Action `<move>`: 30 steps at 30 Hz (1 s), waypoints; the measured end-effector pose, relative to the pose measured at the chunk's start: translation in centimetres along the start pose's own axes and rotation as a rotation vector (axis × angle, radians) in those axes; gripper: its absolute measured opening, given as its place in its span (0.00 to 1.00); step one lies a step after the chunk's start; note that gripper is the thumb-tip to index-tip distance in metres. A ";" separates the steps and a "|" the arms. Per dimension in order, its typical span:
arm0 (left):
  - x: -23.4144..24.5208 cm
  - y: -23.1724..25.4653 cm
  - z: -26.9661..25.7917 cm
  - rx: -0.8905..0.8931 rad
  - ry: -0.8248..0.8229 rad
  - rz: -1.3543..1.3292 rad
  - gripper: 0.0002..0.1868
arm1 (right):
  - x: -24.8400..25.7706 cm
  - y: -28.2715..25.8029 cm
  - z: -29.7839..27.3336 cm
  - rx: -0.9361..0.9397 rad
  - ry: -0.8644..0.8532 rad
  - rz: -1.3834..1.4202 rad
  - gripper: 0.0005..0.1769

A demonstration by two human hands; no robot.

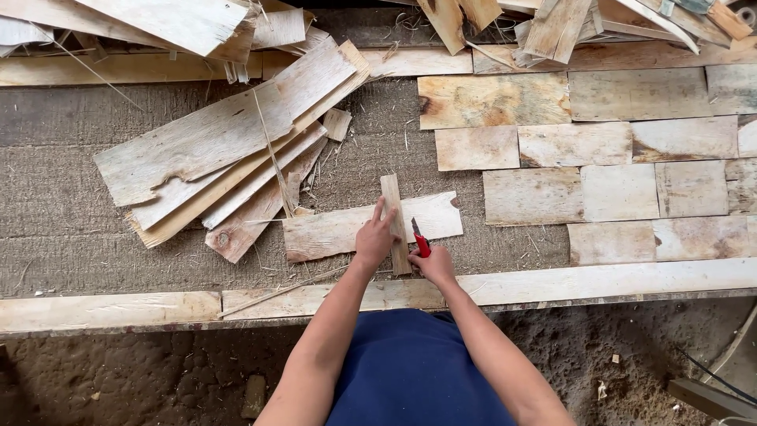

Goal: Cutting and arranging thin wood pieces to create a tiled surface on a wooden frame.

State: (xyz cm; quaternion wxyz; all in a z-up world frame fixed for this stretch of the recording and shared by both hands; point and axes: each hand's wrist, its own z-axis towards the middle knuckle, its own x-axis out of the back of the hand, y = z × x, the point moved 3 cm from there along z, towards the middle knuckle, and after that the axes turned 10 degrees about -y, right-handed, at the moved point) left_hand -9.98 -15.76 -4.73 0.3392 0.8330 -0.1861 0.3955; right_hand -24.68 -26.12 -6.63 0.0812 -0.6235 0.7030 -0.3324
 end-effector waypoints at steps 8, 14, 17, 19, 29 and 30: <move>0.3 0.6 -0.5 0.033 -0.039 0.034 0.42 | 0.7 -0.6 -1.8 -0.053 0.017 0.203 0.14; -0.3 0.9 -0.3 0.071 -0.046 0.064 0.42 | 2.3 0.4 -3.3 -0.060 0.169 0.167 0.26; -0.5 1.3 -0.4 0.092 -0.049 0.087 0.41 | 2.7 0.9 -4.0 -0.029 0.209 0.122 0.29; -0.7 1.2 -0.3 0.102 -0.050 0.099 0.41 | 3.1 0.8 -4.4 -0.007 0.218 0.145 0.28; -1.1 2.0 0.0 0.211 -0.106 0.117 0.41 | 4.9 4.0 -1.4 0.083 0.045 0.428 0.21; -1.2 2.1 0.1 0.229 -0.119 0.111 0.41 | 5.2 3.6 -1.8 0.081 0.020 0.466 0.22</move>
